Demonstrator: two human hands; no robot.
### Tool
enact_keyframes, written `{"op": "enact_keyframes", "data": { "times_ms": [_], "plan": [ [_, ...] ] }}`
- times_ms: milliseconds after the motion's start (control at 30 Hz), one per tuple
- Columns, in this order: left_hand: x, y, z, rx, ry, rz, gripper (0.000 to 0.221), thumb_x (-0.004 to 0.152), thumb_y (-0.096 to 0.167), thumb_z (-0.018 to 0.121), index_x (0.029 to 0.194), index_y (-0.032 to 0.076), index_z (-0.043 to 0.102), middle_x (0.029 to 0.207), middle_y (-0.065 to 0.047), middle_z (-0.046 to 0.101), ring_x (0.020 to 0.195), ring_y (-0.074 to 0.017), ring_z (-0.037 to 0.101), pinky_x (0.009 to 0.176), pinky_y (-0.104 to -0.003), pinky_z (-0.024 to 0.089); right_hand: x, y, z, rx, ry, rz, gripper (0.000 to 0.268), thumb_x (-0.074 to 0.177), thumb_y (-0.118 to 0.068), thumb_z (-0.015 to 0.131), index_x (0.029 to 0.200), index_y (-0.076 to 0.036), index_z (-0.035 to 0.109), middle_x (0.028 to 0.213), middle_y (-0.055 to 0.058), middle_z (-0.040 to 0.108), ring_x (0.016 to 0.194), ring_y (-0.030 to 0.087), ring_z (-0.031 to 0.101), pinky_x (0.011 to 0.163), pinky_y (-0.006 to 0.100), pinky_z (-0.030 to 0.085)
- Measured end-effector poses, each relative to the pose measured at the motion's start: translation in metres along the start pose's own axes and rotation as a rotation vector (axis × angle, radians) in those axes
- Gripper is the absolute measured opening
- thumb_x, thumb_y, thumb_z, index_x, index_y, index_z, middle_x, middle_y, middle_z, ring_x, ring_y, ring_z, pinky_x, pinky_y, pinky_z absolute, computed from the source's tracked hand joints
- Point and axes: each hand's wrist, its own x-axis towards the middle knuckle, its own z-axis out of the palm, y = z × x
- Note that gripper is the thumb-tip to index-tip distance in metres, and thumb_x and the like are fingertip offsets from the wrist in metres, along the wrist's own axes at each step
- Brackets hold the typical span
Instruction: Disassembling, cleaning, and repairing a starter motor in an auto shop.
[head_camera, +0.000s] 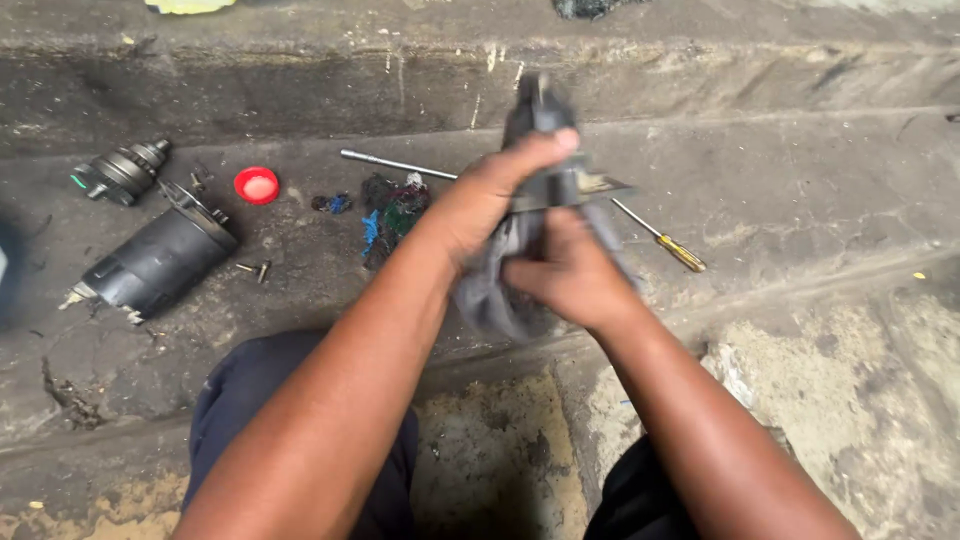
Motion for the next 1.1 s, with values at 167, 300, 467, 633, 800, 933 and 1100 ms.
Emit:
{"op": "enact_keyframes", "data": {
  "times_ms": [167,300,467,633,800,933,1100],
  "plan": [
    [-0.001,0.003,0.001,0.305,0.281,-0.081,0.099,0.054,0.076,0.075,0.124,0.006,0.071,0.119,-0.019,0.075,0.116,-0.0362,0.069,0.102,-0.056,0.048,0.0,0.022,-0.01,-0.614,0.087,-0.17,0.068,0.072,-0.002,0.077,0.135,0.005,0.05,0.116,0.023,0.07,0.095,0.029,0.071,0.087,0.041,0.059],
    [-0.008,0.016,-0.01,0.054,-0.042,0.076,0.102,0.058,0.079,0.079,0.128,0.004,0.07,0.124,-0.021,0.072,0.121,-0.037,0.064,0.103,-0.058,0.048,-0.034,-0.096,-0.024,0.953,-0.395,-0.215,0.07,0.089,0.01,0.073,0.149,-0.002,0.039,0.119,0.022,0.069,0.084,0.023,0.072,0.073,0.031,0.061],
    [-0.005,0.0,0.001,0.213,0.13,-0.004,0.097,0.049,0.071,0.086,0.119,0.006,0.07,0.112,-0.02,0.076,0.11,-0.042,0.072,0.1,-0.058,0.056,-0.017,0.089,-0.036,-0.433,-0.174,-0.345,0.051,0.079,0.001,0.073,0.122,-0.021,0.058,0.108,0.008,0.077,0.092,0.019,0.076,0.08,0.033,0.063],
    [-0.001,0.013,-0.011,0.501,0.349,-0.093,0.085,0.054,0.064,0.084,0.113,0.004,0.075,0.103,-0.014,0.08,0.101,-0.0312,0.076,0.09,-0.05,0.057,-0.013,0.001,-0.009,-0.612,0.016,-0.174,0.071,0.073,-0.007,0.08,0.135,-0.004,0.047,0.104,0.018,0.071,0.093,0.03,0.071,0.077,0.041,0.059],
    [-0.006,0.021,-0.018,-0.112,-0.195,0.011,0.08,0.068,0.059,0.089,0.118,0.0,0.068,0.102,-0.018,0.075,0.089,-0.0271,0.073,0.081,-0.043,0.057,-0.017,-0.04,-0.006,0.411,-0.188,0.065,0.058,0.082,-0.002,0.073,0.135,0.0,0.05,0.104,0.021,0.075,0.088,0.027,0.071,0.07,0.037,0.056],
    [0.03,-0.037,-0.003,-0.017,0.115,-0.057,0.07,0.067,0.049,0.089,0.114,0.001,0.07,0.097,-0.017,0.076,0.08,-0.0253,0.074,0.072,-0.04,0.058,0.0,0.079,-0.017,-0.909,0.035,-0.151,0.069,0.065,0.003,0.077,0.13,-0.004,0.053,0.112,0.02,0.071,0.099,0.033,0.068,0.082,0.041,0.058],
    [0.019,0.004,-0.009,0.048,0.018,-0.158,0.074,0.064,0.05,0.088,0.117,0.001,0.07,0.093,-0.017,0.077,0.073,-0.0257,0.076,0.063,-0.036,0.063,-0.02,-0.001,-0.033,-0.003,-0.003,0.297,0.042,0.082,-0.004,0.081,0.12,0.002,0.063,0.111,0.017,0.076,0.097,0.024,0.074,0.085,0.037,0.063]
  ]
}}
